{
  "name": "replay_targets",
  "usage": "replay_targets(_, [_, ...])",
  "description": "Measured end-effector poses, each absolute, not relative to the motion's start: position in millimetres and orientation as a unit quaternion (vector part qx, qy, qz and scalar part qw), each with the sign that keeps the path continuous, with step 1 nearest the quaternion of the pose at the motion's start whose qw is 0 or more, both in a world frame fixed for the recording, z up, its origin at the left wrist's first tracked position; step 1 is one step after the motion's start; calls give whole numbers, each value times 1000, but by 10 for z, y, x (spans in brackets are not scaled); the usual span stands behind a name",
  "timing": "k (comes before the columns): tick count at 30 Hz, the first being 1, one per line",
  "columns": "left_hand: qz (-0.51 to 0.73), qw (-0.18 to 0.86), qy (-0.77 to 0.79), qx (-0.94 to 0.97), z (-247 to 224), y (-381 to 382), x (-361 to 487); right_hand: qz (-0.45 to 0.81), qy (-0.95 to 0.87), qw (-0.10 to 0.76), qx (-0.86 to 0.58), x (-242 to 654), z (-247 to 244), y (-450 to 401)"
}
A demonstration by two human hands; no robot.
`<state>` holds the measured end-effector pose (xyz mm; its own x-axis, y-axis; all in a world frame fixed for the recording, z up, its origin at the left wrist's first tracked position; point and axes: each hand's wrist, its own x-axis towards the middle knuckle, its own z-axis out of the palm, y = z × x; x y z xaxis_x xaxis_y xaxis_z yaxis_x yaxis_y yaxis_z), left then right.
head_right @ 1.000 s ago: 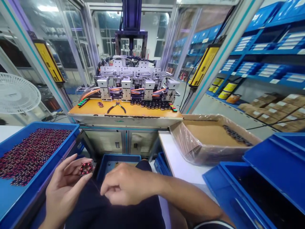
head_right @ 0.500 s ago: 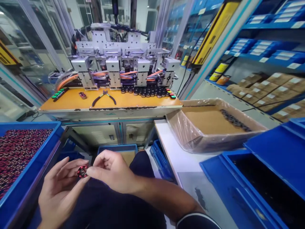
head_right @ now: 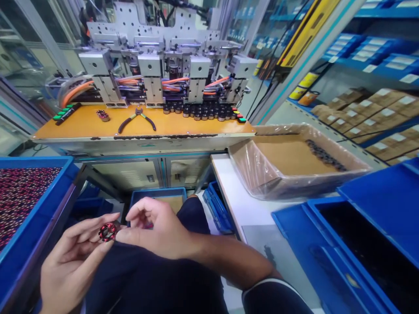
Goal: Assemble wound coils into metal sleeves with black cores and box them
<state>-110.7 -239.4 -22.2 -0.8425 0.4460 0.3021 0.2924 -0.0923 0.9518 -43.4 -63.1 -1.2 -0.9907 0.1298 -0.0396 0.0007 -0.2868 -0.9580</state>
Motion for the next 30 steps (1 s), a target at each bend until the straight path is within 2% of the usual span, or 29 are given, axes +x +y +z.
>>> replay_targets(8, [637, 53, 696, 326, -247, -2393, -1151, 802, -594, 24, -63, -472, 8, -685])
replay_targets(17, [741, 141, 613, 235, -388, -2345, -1201, 840, -526, 91, -95, -399, -182, -882])
replay_targets(21, [766, 162, 570, 248, -369, -2355, -1238, 833, -539, 67, -107, -331, -189, -784])
replay_targets(24, [741, 159, 598, 261, -330, -2383, -1237, 800, -591, 63, -82, -333, -31, -618])
replay_targets(30, [688, 160, 646, 288, -238, -2363, -1162, 639, -764, 89, 3, -431, 222, -484])
